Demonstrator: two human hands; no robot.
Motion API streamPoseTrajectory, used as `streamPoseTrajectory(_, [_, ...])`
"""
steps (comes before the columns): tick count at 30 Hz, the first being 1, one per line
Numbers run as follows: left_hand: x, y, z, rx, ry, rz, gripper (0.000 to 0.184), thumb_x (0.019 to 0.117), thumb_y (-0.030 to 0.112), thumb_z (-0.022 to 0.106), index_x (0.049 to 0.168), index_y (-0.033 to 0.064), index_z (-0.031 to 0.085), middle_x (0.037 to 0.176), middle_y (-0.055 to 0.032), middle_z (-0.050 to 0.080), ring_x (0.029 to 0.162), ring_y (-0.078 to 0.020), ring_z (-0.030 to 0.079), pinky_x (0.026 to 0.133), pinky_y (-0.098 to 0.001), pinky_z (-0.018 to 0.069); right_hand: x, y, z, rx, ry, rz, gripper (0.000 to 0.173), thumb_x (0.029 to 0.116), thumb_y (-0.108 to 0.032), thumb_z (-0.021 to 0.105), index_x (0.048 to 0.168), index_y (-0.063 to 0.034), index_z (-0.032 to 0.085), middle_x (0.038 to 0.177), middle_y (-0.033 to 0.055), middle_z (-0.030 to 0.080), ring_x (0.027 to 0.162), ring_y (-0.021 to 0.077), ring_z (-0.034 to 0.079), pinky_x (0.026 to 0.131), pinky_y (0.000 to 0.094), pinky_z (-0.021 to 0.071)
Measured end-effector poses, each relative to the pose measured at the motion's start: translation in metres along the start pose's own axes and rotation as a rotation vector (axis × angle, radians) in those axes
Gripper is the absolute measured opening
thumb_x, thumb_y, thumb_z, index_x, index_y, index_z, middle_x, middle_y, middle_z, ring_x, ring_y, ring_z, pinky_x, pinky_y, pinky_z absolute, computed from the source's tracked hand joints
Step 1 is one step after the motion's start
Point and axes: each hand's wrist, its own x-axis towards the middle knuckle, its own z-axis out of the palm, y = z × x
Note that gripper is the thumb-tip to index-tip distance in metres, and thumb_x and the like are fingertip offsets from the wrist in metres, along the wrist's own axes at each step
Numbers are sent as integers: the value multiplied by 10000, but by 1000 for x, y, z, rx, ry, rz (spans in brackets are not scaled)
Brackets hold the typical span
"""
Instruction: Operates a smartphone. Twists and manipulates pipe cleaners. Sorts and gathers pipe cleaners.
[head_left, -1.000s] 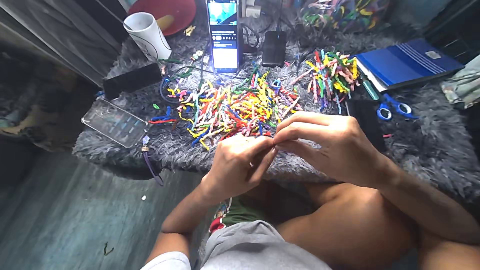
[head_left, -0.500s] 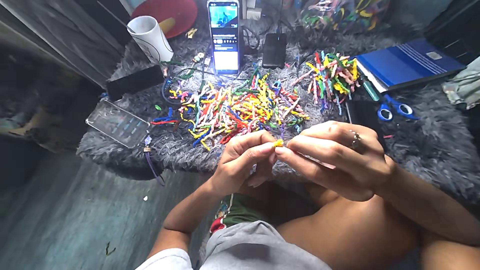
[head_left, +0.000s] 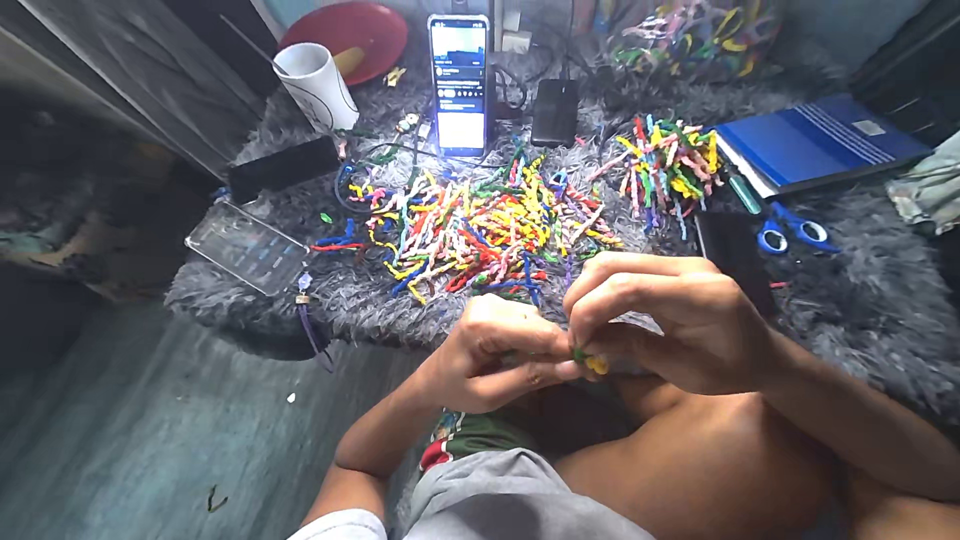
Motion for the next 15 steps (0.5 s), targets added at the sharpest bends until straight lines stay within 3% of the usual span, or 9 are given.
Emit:
streamPoseTrajectory(3, [-2, 6, 0, 387, 23, 45, 204, 1027, 117, 576, 921, -25, 677, 724, -42, 619, 699, 11, 537, 668, -136, 426, -1, 0, -1, -127, -44, -11, 141, 1031, -102, 586, 964, -13, 673, 952, 28, 656, 940, 10, 636, 828, 130, 538])
streamPoseTrajectory(8, [-6, 13, 14, 1052, 222, 140, 190, 985, 120, 594, 870, 26, 712, 546, -19, 507, 525, -93, 455, 571, -234, 359, 2, -6, 2, -337, -12, -6, 177, 1027, -139, 595, 958, -22, 709, 926, 34, 686, 917, 26, 654, 802, 139, 536])
streamPoseTrajectory(11, [-6, 13, 20, 1191, 318, 181, 193, 975, 112, 602, 838, 15, 699, 533, -23, 494, 509, -103, 444, 583, -237, 376, 3, -6, 4, -315, 52, 16, 160, 981, -172, 686, 957, -19, 728, 954, 35, 704, 970, 42, 669, 854, 158, 554])
streamPoseTrajectory(15, [-4, 12, 23, 1212, 361, 175, 171, 980, 107, 611, 891, 1, 711, 568, -35, 541, 551, -107, 493, 620, -231, 414, 5, -5, 4, -301, 135, 35, 125, 960, -126, 698, 926, -14, 744, 969, 39, 719, 970, 30, 685, 856, 153, 572])
